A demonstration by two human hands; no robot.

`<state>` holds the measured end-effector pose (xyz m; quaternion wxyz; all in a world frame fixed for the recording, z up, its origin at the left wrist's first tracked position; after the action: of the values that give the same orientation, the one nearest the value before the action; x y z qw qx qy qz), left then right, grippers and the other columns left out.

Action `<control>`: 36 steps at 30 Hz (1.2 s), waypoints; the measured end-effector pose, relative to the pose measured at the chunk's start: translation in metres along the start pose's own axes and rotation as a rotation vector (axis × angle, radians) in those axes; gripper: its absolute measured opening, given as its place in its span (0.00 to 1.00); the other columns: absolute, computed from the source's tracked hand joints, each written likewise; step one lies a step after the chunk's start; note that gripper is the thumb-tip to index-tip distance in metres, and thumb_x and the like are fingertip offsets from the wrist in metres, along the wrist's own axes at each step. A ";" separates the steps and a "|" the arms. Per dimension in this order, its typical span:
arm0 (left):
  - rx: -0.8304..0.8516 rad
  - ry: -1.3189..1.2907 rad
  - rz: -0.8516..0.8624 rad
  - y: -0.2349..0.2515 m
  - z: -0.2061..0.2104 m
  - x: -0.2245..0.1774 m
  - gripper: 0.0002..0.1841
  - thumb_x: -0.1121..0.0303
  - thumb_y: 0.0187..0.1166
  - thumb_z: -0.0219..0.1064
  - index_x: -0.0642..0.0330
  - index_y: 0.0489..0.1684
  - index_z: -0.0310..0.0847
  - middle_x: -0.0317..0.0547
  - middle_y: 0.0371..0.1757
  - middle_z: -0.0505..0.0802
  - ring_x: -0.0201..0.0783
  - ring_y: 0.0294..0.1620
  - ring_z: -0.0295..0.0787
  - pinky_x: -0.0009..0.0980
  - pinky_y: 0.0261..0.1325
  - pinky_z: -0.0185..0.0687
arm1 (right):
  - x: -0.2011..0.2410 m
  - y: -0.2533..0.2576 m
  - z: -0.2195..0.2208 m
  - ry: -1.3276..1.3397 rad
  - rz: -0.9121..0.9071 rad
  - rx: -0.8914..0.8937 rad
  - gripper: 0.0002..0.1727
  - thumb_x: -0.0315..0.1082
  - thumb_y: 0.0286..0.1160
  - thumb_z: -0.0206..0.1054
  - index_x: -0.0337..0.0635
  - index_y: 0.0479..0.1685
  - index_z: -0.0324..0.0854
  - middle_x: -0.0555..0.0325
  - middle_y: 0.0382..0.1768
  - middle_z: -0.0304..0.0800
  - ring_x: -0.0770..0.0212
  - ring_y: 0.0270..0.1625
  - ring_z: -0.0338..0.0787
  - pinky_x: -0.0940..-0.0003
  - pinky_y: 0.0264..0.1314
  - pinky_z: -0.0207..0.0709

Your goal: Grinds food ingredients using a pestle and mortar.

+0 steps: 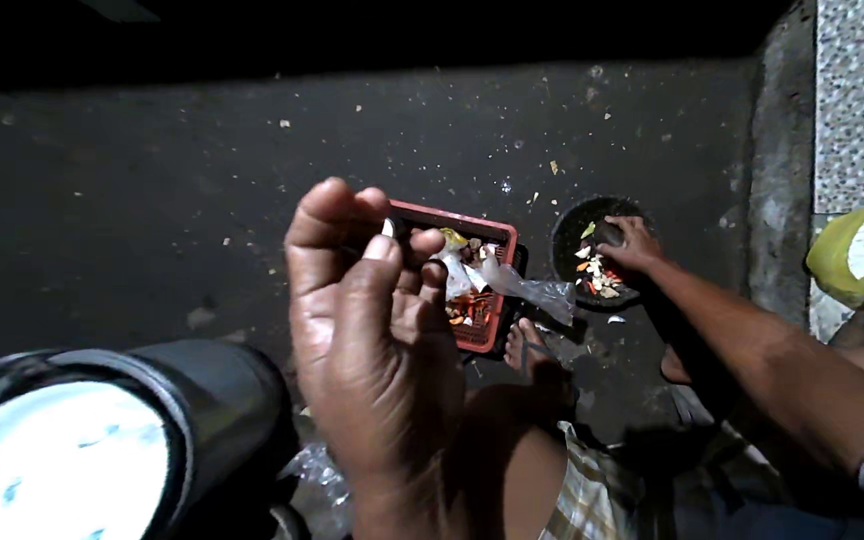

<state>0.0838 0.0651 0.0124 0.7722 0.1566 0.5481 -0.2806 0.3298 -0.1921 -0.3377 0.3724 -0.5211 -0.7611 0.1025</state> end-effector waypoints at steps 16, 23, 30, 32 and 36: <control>0.006 0.009 0.027 -0.002 -0.005 -0.001 0.17 0.74 0.91 0.46 0.48 0.72 0.69 0.33 0.61 0.87 0.28 0.50 0.90 0.22 0.48 0.89 | 0.006 0.008 -0.023 0.149 -0.024 -0.011 0.41 0.52 0.73 0.77 0.54 0.88 0.69 0.38 0.83 0.71 0.35 0.82 0.74 0.31 0.79 0.69; -0.008 -0.042 0.020 0.001 -0.026 0.003 0.19 0.75 0.91 0.44 0.53 0.76 0.66 0.40 0.61 0.87 0.33 0.49 0.90 0.24 0.47 0.89 | -0.019 -0.037 0.003 -0.191 0.000 -0.194 0.38 0.54 0.72 0.76 0.63 0.86 0.71 0.42 0.90 0.60 0.30 0.63 0.88 0.31 0.54 0.84; 0.006 -0.012 0.028 -0.003 -0.003 -0.002 0.17 0.75 0.90 0.45 0.49 0.69 0.70 0.33 0.60 0.87 0.29 0.50 0.90 0.24 0.49 0.89 | 0.001 -0.021 -0.029 0.051 -0.026 -0.078 0.39 0.54 0.74 0.75 0.59 0.87 0.70 0.42 0.84 0.70 0.34 0.78 0.78 0.28 0.73 0.73; -0.003 -0.038 0.028 -0.006 -0.014 0.000 0.17 0.76 0.90 0.44 0.54 0.71 0.70 0.39 0.62 0.87 0.32 0.50 0.90 0.26 0.50 0.90 | 0.010 -0.040 -0.027 -0.050 -0.046 -0.186 0.37 0.53 0.74 0.75 0.58 0.86 0.72 0.42 0.87 0.66 0.31 0.69 0.85 0.28 0.60 0.80; 0.008 -0.001 0.043 -0.001 -0.010 -0.003 0.18 0.74 0.91 0.45 0.50 0.74 0.68 0.35 0.62 0.86 0.29 0.50 0.90 0.23 0.49 0.89 | 0.006 -0.018 0.013 -0.362 -0.017 -0.037 0.36 0.52 0.71 0.76 0.66 0.84 0.73 0.40 0.91 0.59 0.27 0.66 0.85 0.29 0.56 0.81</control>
<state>0.0747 0.0706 0.0113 0.7778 0.1710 0.5431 -0.2662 0.3076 -0.1915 -0.3342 0.2204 -0.4943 -0.8220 0.1774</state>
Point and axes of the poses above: each hand's wrist, its own y-axis towards the middle knuckle, its own z-axis out of the palm, x = y × z, the point moved 10 cm from there along y, towards the middle knuckle
